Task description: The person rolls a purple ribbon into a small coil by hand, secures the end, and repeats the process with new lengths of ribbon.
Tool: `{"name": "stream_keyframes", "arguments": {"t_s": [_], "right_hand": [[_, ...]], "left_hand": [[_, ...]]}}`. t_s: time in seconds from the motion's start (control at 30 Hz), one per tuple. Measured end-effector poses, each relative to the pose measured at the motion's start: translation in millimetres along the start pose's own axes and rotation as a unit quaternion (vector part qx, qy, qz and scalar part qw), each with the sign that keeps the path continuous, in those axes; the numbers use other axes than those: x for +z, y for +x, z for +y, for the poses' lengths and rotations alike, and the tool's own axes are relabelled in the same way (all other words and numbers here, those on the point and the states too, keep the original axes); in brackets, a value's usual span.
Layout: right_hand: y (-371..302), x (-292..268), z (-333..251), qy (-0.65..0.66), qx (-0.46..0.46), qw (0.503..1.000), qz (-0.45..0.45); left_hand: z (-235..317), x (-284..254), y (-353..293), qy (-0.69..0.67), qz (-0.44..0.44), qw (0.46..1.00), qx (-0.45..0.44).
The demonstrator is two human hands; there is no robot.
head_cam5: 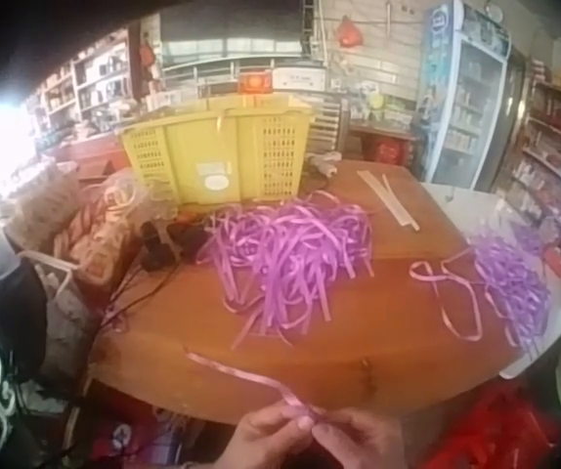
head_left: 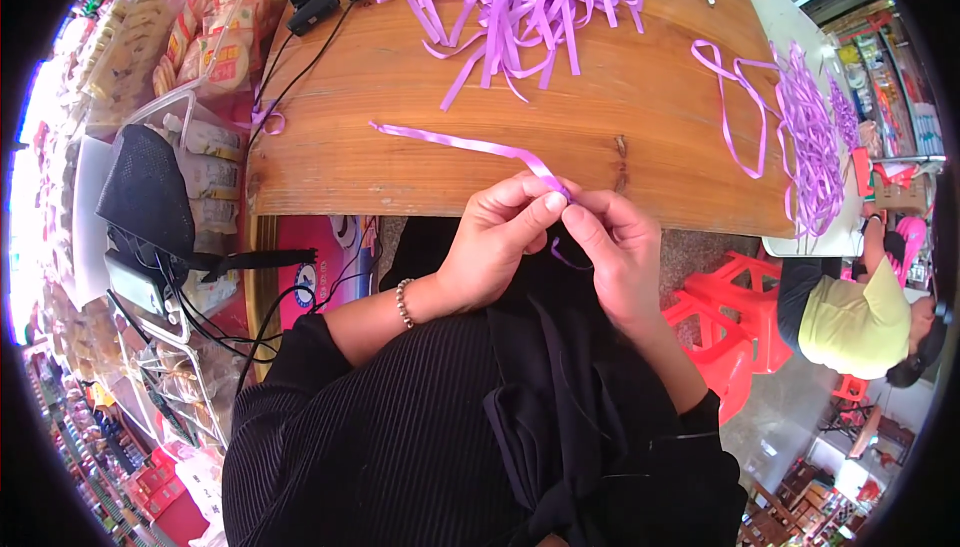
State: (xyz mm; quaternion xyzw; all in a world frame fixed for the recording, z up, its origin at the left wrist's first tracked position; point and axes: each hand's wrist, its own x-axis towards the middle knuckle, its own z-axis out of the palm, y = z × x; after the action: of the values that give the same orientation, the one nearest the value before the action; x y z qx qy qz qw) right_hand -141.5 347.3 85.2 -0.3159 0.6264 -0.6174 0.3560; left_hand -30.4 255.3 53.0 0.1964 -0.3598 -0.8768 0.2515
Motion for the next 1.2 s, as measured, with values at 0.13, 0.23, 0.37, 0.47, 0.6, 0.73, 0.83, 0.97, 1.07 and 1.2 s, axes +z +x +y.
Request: {"name": "stream_keyframes", "arguments": {"t_s": [0.13, 0.23, 0.37, 0.47, 0.6, 0.73, 0.83, 0.97, 1.07, 1.2], "right_hand": [[-1, -8, 8, 0.053, 0.006, 0.999, 0.006], [-3, -21, 9, 0.075, 0.031, 0.995, 0.052], [-10, -68, 16, 0.009, 0.005, 0.997, 0.073], [-19, -113, 27, 0.069, 0.025, 0.990, 0.118], [-37, -178, 40, 0.093, 0.038, 0.978, 0.181], [-59, -236, 59, 0.168, 0.047, 0.962, 0.211], [-71, -267, 74, 0.177, 0.038, 0.964, 0.194], [-67, -265, 66, 0.255, 0.009, 0.936, 0.242], [-72, -288, 63, 0.371, -0.051, 0.889, 0.265], [-70, -308, 59, 0.416, -0.113, 0.866, 0.254]], "left_hand": [[13, -7, 6, -0.118, -0.027, 0.992, -0.045], [32, -14, 18, -0.152, 0.062, 0.986, -0.011], [57, -61, 32, -0.192, 0.080, 0.973, 0.099], [84, -89, 35, -0.190, 0.133, 0.959, 0.164], [114, -149, 31, -0.228, 0.123, 0.939, 0.227], [132, -178, 26, -0.218, 0.162, 0.924, 0.270], [131, -166, 27, -0.226, 0.180, 0.924, 0.249], [119, -127, 28, -0.270, 0.015, 0.948, 0.167], [111, -103, 22, -0.246, -0.012, 0.963, 0.107], [105, -95, 12, -0.113, -0.038, 0.991, 0.059]]}}
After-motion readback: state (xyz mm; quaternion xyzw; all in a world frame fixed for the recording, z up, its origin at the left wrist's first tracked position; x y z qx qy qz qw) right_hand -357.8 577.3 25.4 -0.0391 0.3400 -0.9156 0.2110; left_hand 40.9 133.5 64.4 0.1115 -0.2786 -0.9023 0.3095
